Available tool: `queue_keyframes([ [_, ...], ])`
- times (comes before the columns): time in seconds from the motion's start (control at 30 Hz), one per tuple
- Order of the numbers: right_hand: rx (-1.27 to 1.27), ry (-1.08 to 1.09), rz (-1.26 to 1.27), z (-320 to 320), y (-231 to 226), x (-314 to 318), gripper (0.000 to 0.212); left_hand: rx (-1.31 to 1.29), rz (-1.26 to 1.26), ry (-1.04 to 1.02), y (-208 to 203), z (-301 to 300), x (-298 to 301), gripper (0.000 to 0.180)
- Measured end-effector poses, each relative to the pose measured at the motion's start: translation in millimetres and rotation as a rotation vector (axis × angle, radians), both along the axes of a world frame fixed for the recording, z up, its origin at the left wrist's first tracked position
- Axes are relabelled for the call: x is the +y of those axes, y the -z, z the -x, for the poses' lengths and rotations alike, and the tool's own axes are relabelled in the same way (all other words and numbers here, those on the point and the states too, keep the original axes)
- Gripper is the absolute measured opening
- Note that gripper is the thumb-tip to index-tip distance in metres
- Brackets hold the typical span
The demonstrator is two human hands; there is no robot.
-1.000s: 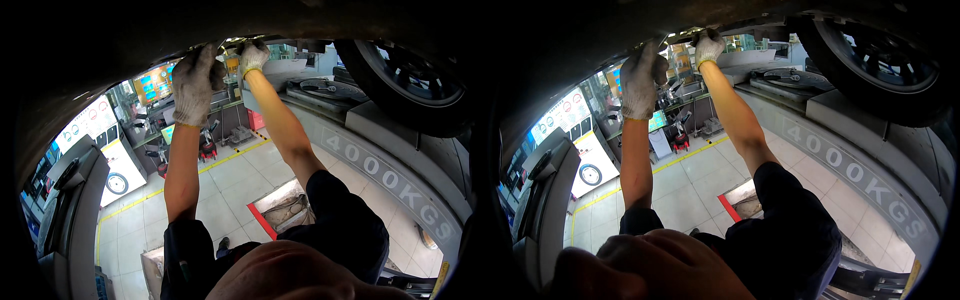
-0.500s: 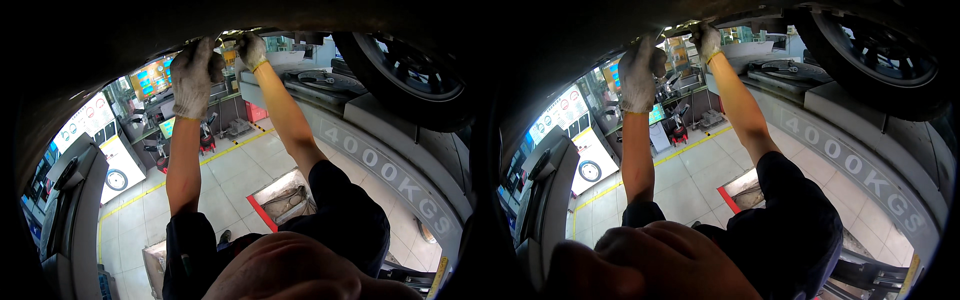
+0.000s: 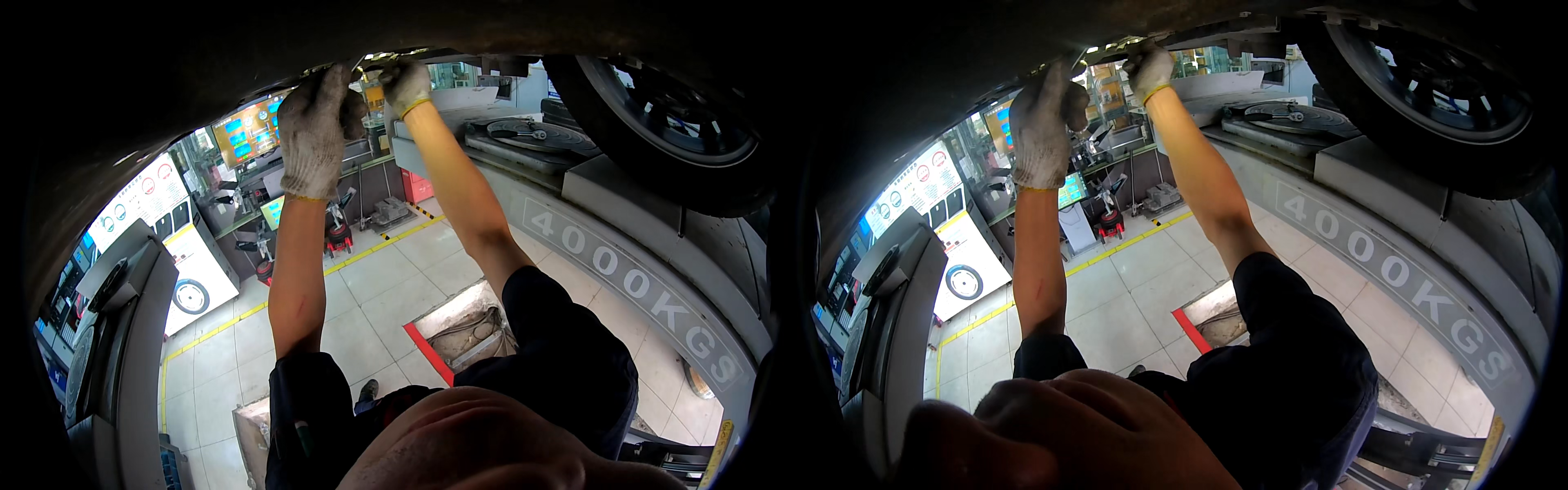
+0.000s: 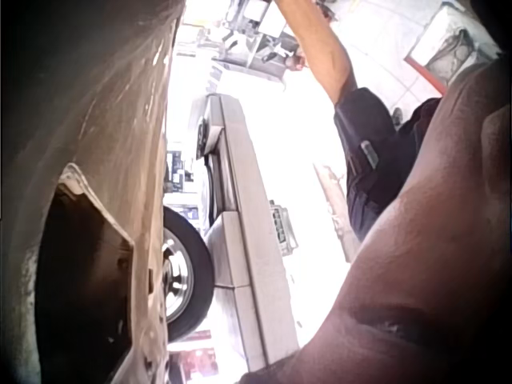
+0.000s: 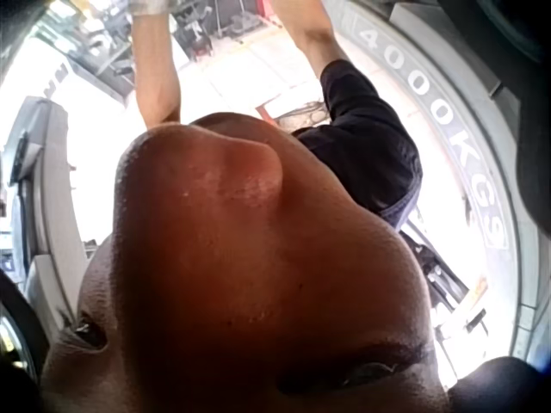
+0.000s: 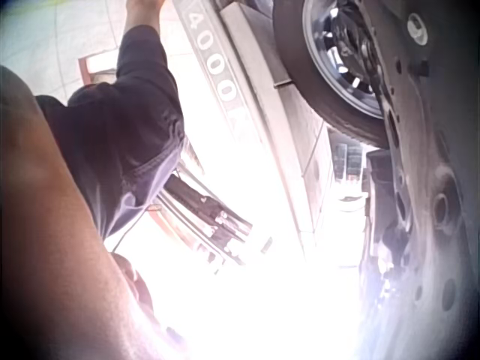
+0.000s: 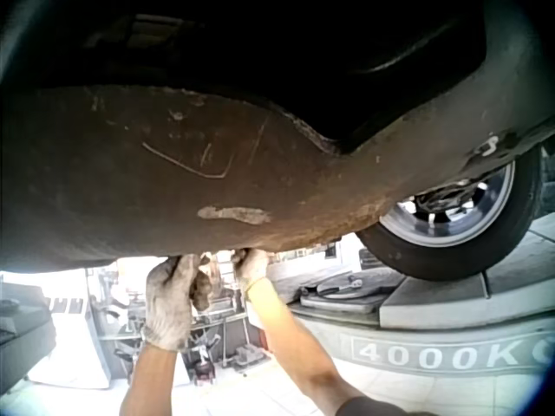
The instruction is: The person selects a ratchet from a tool kit and uses it to loosen and remove bolts from the underside of a car raised on a lift. They then use a flashlight to inspect the area and continue working on the undercarriage components.
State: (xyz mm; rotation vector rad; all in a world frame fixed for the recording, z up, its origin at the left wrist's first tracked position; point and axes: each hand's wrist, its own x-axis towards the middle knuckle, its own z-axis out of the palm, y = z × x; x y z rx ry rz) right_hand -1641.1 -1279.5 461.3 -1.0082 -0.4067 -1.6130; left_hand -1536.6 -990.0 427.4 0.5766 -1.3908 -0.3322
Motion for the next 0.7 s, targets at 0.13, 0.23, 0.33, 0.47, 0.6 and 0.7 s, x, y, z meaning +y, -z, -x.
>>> queue_keyframes([
  [0.13,0.034,-0.475,0.096,17,-2,-11,0.019,-0.015,0.007,0.001,-1,0,2,0.049],
  [0.23,0.064,-0.029,-0.077,-7,5,26,0.014,0.005,-0.007,-0.047,2,-9,1,0.050],
  [0.33,0.016,0.239,-0.158,-6,3,41,0.010,0.006,-0.007,-0.026,2,-5,0,0.051],
  [0.47,-0.020,0.314,-0.194,-16,2,52,0.011,0.002,-0.022,-0.040,1,-7,2,0.052],
  [0.6,-0.019,-0.385,-0.065,0,0,21,0.017,-0.026,0.012,-0.017,0,-6,1,0.053],
  [0.7,0.043,-0.347,0.047,9,0,7,0.019,-0.027,0.021,-0.013,0,-3,0,0.054],
])
